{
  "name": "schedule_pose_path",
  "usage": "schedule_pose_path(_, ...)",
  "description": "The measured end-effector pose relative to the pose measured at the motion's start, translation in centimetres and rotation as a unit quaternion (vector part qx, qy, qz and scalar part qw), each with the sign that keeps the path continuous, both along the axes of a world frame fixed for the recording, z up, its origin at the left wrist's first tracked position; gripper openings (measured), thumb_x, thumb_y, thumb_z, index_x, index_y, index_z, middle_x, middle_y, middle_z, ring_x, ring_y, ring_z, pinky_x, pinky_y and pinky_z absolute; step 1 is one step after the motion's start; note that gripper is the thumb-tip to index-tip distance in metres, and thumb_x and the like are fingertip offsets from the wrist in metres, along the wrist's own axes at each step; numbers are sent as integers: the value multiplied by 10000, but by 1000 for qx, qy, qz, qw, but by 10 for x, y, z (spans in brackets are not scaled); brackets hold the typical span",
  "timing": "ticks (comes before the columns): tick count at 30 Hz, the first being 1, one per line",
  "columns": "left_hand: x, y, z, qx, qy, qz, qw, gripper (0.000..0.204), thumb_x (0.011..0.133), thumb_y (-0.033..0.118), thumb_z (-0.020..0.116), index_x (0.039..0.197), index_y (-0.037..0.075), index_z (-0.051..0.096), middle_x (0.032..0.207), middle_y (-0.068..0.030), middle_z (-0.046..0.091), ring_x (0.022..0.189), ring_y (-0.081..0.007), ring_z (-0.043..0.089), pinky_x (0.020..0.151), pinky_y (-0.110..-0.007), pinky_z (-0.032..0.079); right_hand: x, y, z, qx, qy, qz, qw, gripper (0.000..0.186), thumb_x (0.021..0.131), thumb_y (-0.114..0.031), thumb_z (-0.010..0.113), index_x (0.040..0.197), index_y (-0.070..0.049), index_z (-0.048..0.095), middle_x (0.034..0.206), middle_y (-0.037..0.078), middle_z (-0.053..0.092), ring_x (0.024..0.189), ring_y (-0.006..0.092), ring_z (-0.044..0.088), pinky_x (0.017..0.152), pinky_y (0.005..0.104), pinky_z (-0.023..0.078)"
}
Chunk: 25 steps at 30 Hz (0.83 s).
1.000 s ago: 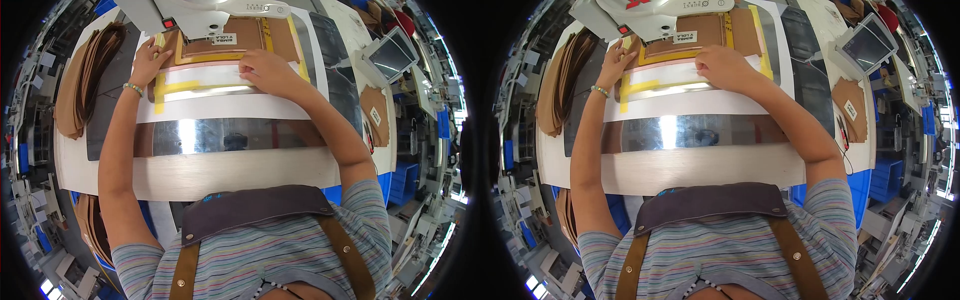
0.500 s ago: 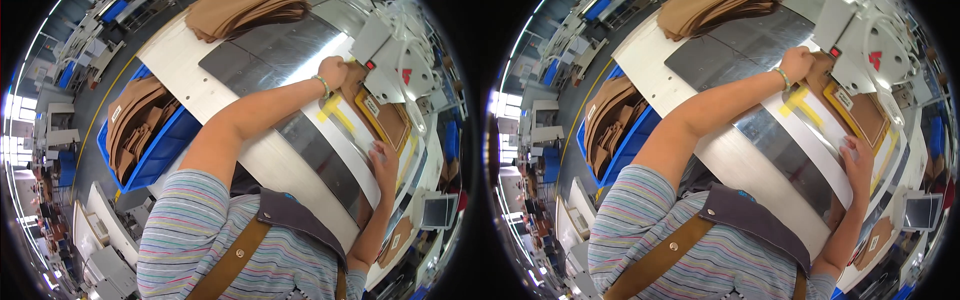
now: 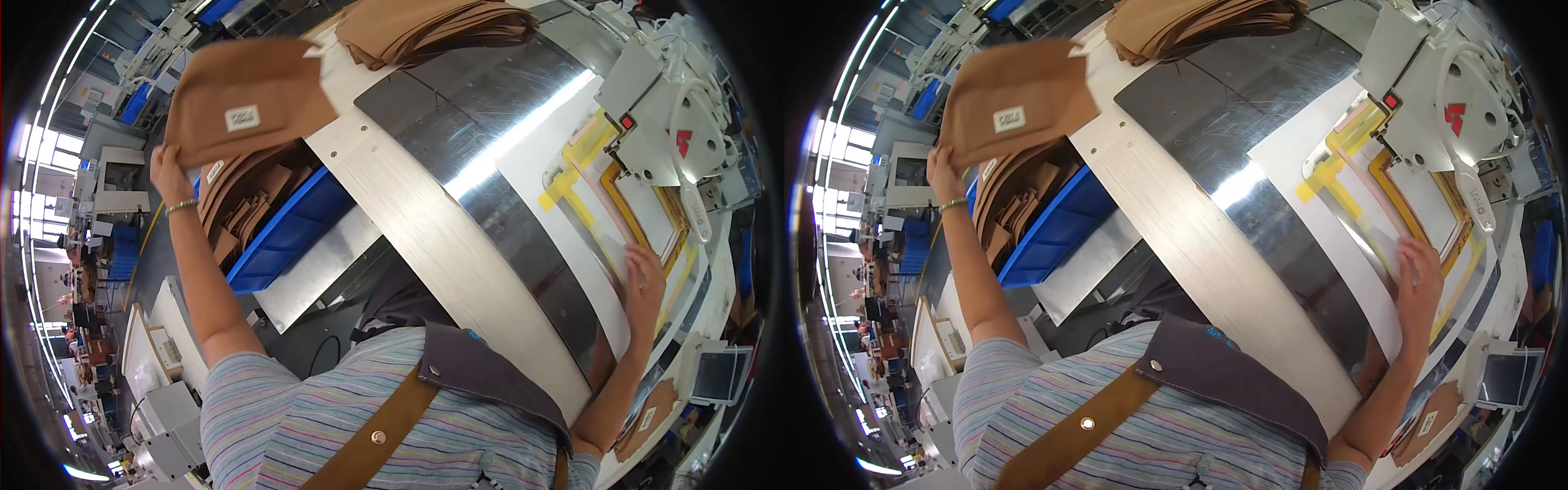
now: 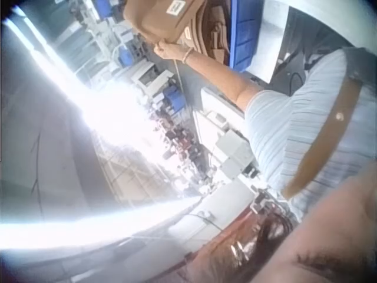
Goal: Sewing brand labels onto leather panels using an industrial sewing machine.
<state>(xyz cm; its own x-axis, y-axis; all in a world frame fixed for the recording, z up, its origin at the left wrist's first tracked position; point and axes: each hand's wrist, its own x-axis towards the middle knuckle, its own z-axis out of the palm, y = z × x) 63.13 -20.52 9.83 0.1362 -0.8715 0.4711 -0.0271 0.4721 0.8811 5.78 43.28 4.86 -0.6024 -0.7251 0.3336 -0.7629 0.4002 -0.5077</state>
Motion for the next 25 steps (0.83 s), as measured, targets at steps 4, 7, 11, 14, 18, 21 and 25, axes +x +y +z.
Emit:
schedule_pose_path(4, 163, -18, -37, 71, -217, 102, 968, 71, 887, 92, 723, 934, 44, 698, 916, -52, 699, 914, -176, 692, 866, -315, 565, -5, 6, -2, -7, -31, 1, 999, 169, 1014, -74, 648, 1098, 48, 730, 1176, 138, 723, 1165, 292, 661, 1067, 355, 461)
schedule_pose_path(7, 170, 3, -74, 115, -585, 267, 757, 273, 898, 246, 750, 1103, 68, 734, 1191, -183, 742, 1136, -340, 712, 964, -466, 570, -6, 8, -3, 26, -21, -8, 999, 179, 1015, -82, 663, 1116, 48, 732, 1170, 148, 725, 1142, 303, 672, 1047, 357, 474)
schedule_pose_path(11, 64, 11, -85, -83, -608, 407, 677, 629, 915, 463, 771, 1448, 157, 642, 1639, -258, 450, 1457, -461, 488, 1047, -629, 499, -2, 15, 14, -13, -48, -67, 997, 188, 994, -114, 708, 1073, 53, 745, 1002, 143, 737, 956, 249, 700, 930, 327, 520)
schedule_pose_path(14, -15, 7, -44, -306, -548, 296, 720, 527, 986, 415, 755, 1411, 112, 679, 1597, -272, 501, 1468, -439, 483, 1187, -540, 408, -28, 17, 32, -31, -108, -75, 991, 211, 986, -168, 741, 1064, 26, 758, 1010, 87, 768, 931, 150, 697, 904, 303, 537)
schedule_pose_path(18, -196, 63, -19, -347, -431, 2, 833, 379, 1018, 184, 744, 1362, 32, 699, 1622, -241, 494, 1489, -367, 485, 1216, -483, 399, -61, 4, 55, -68, -134, -137, 979, 253, 997, -255, 742, 1047, -11, 791, 892, 23, 755, 841, 87, 666, 812, 269, 521)
schedule_pose_path(21, -319, 135, -37, -297, -380, -227, 846, 352, 1050, 78, 664, 1397, 17, 673, 1597, -216, 538, 1490, -355, 499, 1236, -454, 370, -94, 3, 40, 0, -166, -126, 978, 238, 947, -253, 767, 1008, -27, 812, 826, 26, 754, 795, 100, 671, 747, 283, 509)
schedule_pose_path(25, -421, 224, -46, -286, -360, -455, 763, 419, 1018, 154, 707, 1423, 52, 673, 1611, -145, 549, 1517, -344, 477, 1265, -475, 331, -105, -3, 10, 88, -152, -174, 969, 214, 917, -234, 769, 1039, -70, 835, 847, 73, 788, 820, 158, 730, 752, 337, 543)
